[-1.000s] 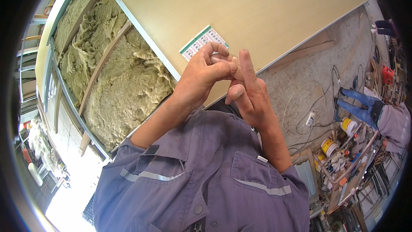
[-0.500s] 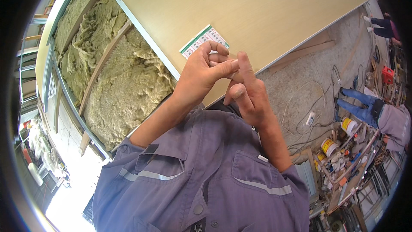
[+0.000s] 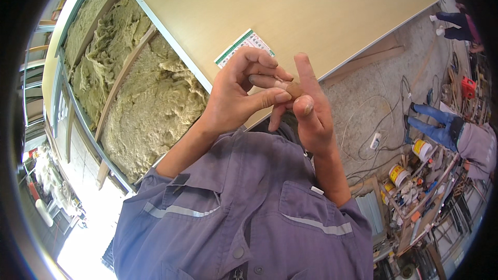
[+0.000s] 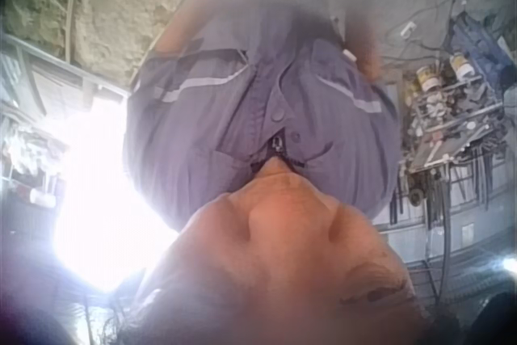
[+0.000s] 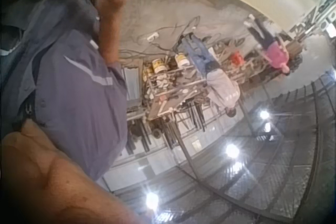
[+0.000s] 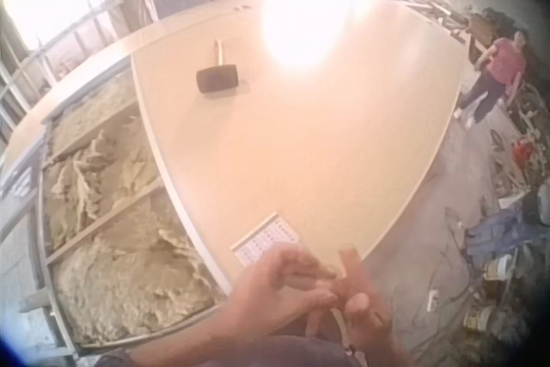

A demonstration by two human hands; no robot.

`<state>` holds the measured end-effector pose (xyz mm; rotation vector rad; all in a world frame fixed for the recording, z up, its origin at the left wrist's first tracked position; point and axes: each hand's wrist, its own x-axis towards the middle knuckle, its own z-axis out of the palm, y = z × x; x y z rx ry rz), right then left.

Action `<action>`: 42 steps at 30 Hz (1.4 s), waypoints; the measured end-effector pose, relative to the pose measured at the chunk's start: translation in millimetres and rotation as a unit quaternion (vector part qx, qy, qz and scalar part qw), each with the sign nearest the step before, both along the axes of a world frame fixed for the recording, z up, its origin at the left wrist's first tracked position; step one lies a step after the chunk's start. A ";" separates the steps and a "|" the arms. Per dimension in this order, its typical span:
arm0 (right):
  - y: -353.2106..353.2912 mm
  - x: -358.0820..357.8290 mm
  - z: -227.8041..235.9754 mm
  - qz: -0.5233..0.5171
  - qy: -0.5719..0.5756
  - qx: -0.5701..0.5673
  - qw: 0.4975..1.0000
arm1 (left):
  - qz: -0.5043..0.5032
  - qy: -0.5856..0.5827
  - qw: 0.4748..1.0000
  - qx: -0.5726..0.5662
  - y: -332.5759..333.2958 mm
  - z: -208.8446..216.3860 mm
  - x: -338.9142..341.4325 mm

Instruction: The person positions a metal trim piece along the edge of a wall panel, cuts it with an angle grinder, and then secures it using a rubber mallet. They also apply a small adhesive strip to their finger during the process.

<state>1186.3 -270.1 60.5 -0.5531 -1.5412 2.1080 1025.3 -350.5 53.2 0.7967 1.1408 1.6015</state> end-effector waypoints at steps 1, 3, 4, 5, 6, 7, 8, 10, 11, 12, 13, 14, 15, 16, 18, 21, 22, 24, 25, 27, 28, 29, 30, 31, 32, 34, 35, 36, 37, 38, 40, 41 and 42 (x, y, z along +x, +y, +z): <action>-0.2 -1.4 1.5 -0.001 0.004 -0.004 1.000 | -0.001 0.007 1.000 0.001 -0.7 -0.3 -0.6; -0.9 -4.8 4.5 -0.003 0.011 -0.013 1.000 | 0.007 0.023 1.000 0.010 -2.1 -2.0 0.3; -0.9 -4.4 4.4 -0.004 0.011 -0.021 1.000 | 0.011 0.031 0.999 0.014 -2.7 -2.3 0.9; -0.8 -3.3 3.9 -0.005 0.012 -0.029 1.000 | 0.017 0.048 0.999 0.017 -2.8 -1.6 1.7; -0.4 -2.0 3.2 -0.006 0.012 -0.037 0.999 | 0.023 0.064 0.997 0.019 -2.7 -0.1 2.7; 0.6 -0.1 1.1 -0.003 0.010 -0.041 0.999 | 0.030 0.081 0.996 0.022 -2.6 1.2 3.3; 1.7 2.5 -1.7 -0.001 0.008 -0.044 0.999 | 0.025 0.114 0.993 0.021 -2.9 3.1 3.0; 3.7 5.7 -3.6 0.003 0.001 -0.049 0.999 | 0.014 0.181 0.983 0.019 -3.7 6.3 1.5; 4.4 6.7 -3.7 0.004 -0.003 -0.050 0.999 | 0.026 0.224 0.973 0.039 -3.2 4.4 1.5; 5.2 8.0 -3.9 0.005 -0.007 -0.052 0.999 | 0.038 0.268 0.961 0.059 -2.2 0.8 1.5; 6.7 9.7 -5.9 0.003 0.009 -0.066 0.998 | 0.050 0.310 0.946 0.078 -1.2 -1.2 1.9; 8.8 11.6 -9.2 0.001 0.026 -0.080 0.996 | 0.059 0.329 0.938 0.092 -0.2 -0.7 2.8; 10.6 13.4 -11.6 -0.001 0.043 -0.095 0.995 | 0.068 0.346 0.930 0.105 1.1 0.2 3.9; 13.0 15.0 -12.7 0.004 0.055 -0.118 0.991 | 0.076 0.365 0.920 0.120 2.7 0.8 4.3; 15.9 16.7 -13.4 0.014 0.086 -0.169 0.982 | 0.089 0.392 0.901 0.162 5.7 -2.0 4.2; 15.0 15.0 -10.9 0.025 0.141 -0.262 0.954 | 0.095 0.405 0.888 0.196 6.1 -8.7 5.5; 15.8 15.8 -12.6 0.014 0.152 -0.283 0.947 | 0.094 0.406 0.887 0.201 5.9 -9.7 5.8; 18.7 17.8 -17.9 -0.006 0.172 -0.323 0.931 | 0.081 0.420 0.877 0.217 8.0 -8.2 8.0; 22.1 18.0 -15.6 -0.001 0.166 -0.314 0.935 | 0.083 0.415 0.879 0.218 9.4 -6.1 8.9; 29.0 17.0 -8.4 0.010 0.153 -0.295 0.943 | 0.092 0.393 0.891 0.208 8.9 1.2 11.6; 30.9 17.9 -6.5 0.003 0.168 -0.310 0.936 | 0.098 0.374 0.900 0.201 9.9 5.9 12.1; 32.5 18.7 -4.7 -0.003 0.182 -0.325 0.928 | 0.075 0.388 0.894 0.209 9.7 8.3 4.9; 34.2 19.6 -3.0 -0.009 0.197 -0.339 0.920 | 0.086 0.371 0.907 0.179 8.7 11.1 2.4; 36.4 20.1 -2.0 0.008 0.217 -0.353 0.910 | 0.099 0.356 0.918 0.147 6.0 14.5 1.5; 38.9 21.0 -1.1 0.024 0.238 -0.367 0.899 | 0.112 0.339 0.927 0.115 5.3 16.4 1.6; 40.2 21.1 0.5 0.047 0.277 -0.404 0.871 | 0.071 0.263 0.960 0.061 7.5 14.2 3.0; 38.1 21.3 1.6 0.053 0.295 -0.427 0.853 | 0.047 0.211 0.975 0.043 8.7 11.2 3.6; 36.5 21.0 2.4 0.059 0.314 -0.450 0.834 | 0.022 0.158 0.987 0.025 10.2 9.9 4.7; 34.2 20.7 2.6 0.069 0.338 -0.470 0.812 | 0.019 0.119 0.993 0.017 11.4 11.6 9.3; 31.5 19.6 2.6 0.080 0.363 -0.489 0.789 | -0.005 0.113 0.993 0.018 12.1 14.2 10.5; 26.1 18.2 3.4 0.089 0.404 -0.522 0.746 | -0.053 0.101 0.993 0.022 13.5 18.6 11.9; 23.2 18.1 4.2 0.088 0.422 -0.537 0.726 | -0.034 0.091 0.994 0.046 15.3 17.2 17.1; 20.8 17.3 4.7 0.088 0.439 -0.550 0.705 | -0.032 0.096 0.993 0.054 17.2 17.6 18.6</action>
